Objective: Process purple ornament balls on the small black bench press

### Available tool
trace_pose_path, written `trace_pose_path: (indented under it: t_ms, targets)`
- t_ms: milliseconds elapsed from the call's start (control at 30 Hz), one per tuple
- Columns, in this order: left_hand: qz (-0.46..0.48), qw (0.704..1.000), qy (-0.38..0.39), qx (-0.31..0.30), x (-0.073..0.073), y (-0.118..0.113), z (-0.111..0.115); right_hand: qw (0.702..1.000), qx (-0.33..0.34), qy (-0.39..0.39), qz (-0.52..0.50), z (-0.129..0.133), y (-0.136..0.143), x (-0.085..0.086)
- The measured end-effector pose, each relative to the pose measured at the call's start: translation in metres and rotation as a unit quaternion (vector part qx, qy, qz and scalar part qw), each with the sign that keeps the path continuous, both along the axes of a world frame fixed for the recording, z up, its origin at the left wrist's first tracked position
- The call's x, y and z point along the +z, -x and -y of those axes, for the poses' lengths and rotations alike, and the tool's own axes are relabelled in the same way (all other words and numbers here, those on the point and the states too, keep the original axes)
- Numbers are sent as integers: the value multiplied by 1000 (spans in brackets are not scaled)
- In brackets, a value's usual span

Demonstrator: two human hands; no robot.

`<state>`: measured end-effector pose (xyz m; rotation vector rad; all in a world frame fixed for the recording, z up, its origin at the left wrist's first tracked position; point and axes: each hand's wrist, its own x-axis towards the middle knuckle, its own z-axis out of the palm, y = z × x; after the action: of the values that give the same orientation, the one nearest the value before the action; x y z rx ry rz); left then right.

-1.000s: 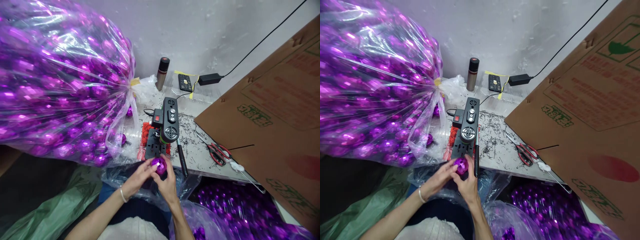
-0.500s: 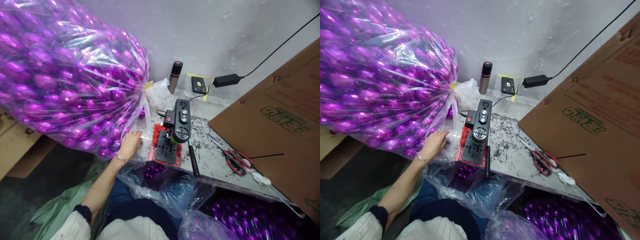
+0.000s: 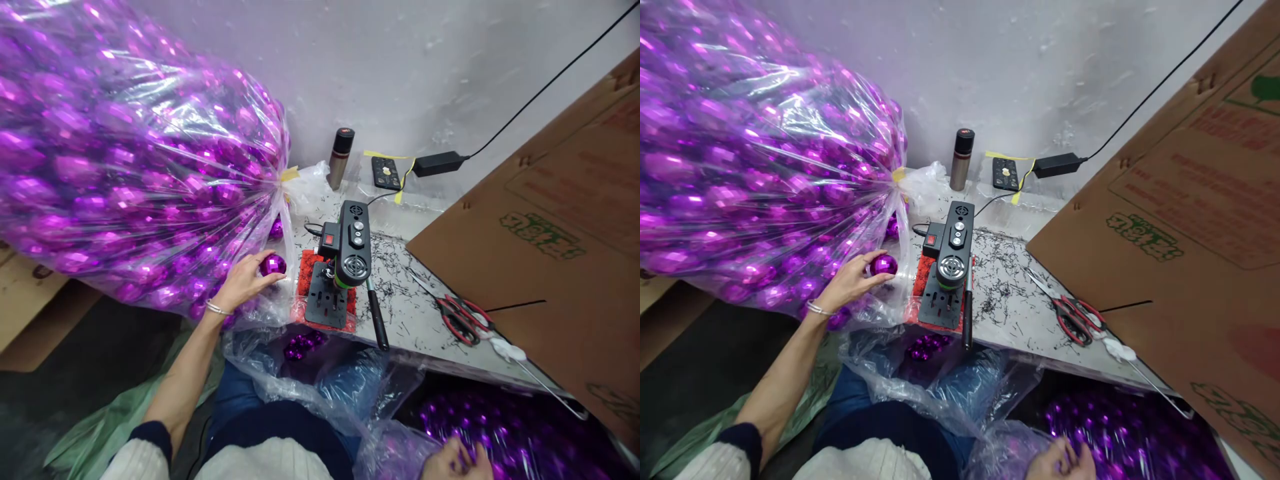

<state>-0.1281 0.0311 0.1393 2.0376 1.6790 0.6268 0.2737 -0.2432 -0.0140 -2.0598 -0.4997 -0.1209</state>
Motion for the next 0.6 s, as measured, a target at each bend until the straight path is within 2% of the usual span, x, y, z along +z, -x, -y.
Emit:
trace_pose_path:
  t_ms: [33,100,133,233,300,367,433,500,600]
  targets:
    - [80,997,16,0,-1,0,5,1000,-9,-11,19,-13,4,4]
    - [228,972,59,-11,-5,-4,15,993,111,-38,10,-39,25,20]
    - [290,953,81,-19,-8,-7,21,980,190,-56,11,-52,41,29]
    - [439,889,131,-20,-22,-23,38,912,389,-120,50,-90,99,57]
    - [518,838,169,-6,-30,-35,49,874,464,-132,49,-113,135,72]
    - [581,785,217,2,-35,-46,61,843,516,-141,53,-131,161,84]
    - [621,741,256,6,-37,-55,70,824,543,-147,61,-142,176,93]
    - [644,718,263,21,-37,-62,77,813,557,-147,83,-148,184,98]
    - [659,705,259,46,-41,-70,80,806,564,-129,124,-149,189,98]
